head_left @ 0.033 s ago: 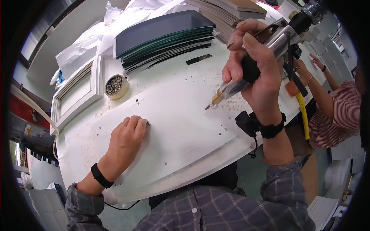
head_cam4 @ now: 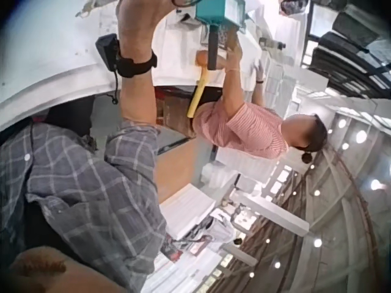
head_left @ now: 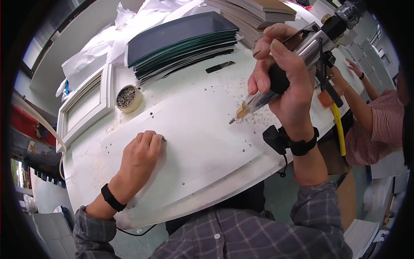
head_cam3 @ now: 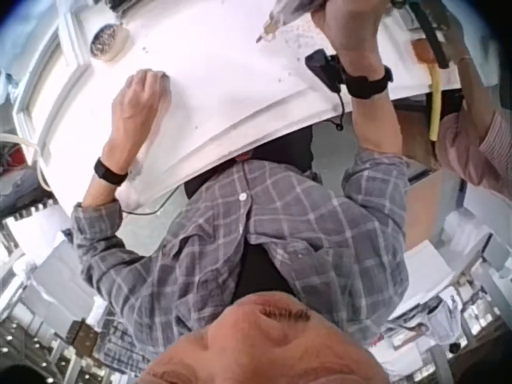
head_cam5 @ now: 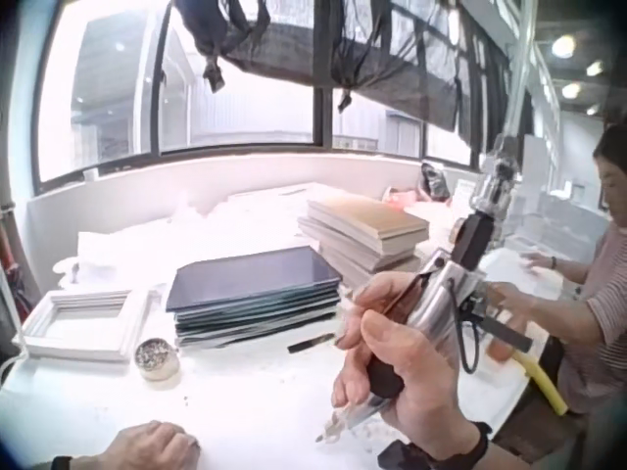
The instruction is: The person places a dark rectangular panel into a white frame, then covers it with a white backing board. They use a pneumatic screwdriver to drive screws into the frame corners, securing the assembly. The person handles the tools and components with both hands, working at a white table in a workshop.
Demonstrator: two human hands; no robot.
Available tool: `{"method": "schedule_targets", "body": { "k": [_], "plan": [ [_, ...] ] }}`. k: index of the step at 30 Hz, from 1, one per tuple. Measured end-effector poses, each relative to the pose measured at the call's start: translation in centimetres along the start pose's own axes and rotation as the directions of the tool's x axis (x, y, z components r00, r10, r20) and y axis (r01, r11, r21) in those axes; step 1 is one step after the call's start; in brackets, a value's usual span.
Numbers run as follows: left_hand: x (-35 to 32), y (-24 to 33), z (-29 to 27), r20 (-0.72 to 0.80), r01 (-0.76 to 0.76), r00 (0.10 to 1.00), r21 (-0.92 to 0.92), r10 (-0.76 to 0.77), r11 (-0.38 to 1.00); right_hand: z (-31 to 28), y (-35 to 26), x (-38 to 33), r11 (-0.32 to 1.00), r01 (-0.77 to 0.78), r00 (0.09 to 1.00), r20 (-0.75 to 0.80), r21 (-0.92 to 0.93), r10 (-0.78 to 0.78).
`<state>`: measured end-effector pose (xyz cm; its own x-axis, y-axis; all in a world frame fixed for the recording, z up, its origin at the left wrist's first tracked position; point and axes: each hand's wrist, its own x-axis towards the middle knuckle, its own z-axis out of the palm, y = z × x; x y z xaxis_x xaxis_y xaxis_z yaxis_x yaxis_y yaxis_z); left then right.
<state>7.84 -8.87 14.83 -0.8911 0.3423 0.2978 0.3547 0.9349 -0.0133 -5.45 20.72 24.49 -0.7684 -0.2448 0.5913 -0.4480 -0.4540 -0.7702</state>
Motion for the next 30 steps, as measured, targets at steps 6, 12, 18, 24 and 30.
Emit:
{"method": "schedule_targets", "body": {
  "k": [6, 12, 18, 24, 30],
  "plan": [
    [0.5, 0.2, -0.6, 0.0, 0.063, 0.998, -0.014, -0.063, 0.998, -1.8, -0.2, -1.6, 0.996, -0.07, 0.997, -0.041, 0.047, 0.072],
    [0.8, 1.8, -3.0, 0.084, 0.354, 0.932, -0.419, -0.353, 0.836, -2.2, -0.1, -2.4, 0.992, -0.049, 0.998, -0.024, 0.117, 0.052],
    [1.3, 7.8, -3.8, 0.397, 0.5, 0.847, -0.822, -0.355, 0.274, -2.2, -1.2, -2.9, 0.979, -0.054, 0.999, 0.009, 0.198, 0.054],
    [1.9, 11.5, 0.3, 0.539, 0.446, 0.819, -0.814, -0.197, -0.371, -1.8, -2.2, -3.1, 0.935, -0.072, 0.992, -0.074, 0.348, 0.104],
    [2.3, 11.9, 1.9, 0.553, 0.422, 0.813, -0.775, -0.183, -0.47, -2.2, -2.0, -3.2, 0.927, -0.059, 0.994, -0.061, 0.37, 0.088]
  ]
}}
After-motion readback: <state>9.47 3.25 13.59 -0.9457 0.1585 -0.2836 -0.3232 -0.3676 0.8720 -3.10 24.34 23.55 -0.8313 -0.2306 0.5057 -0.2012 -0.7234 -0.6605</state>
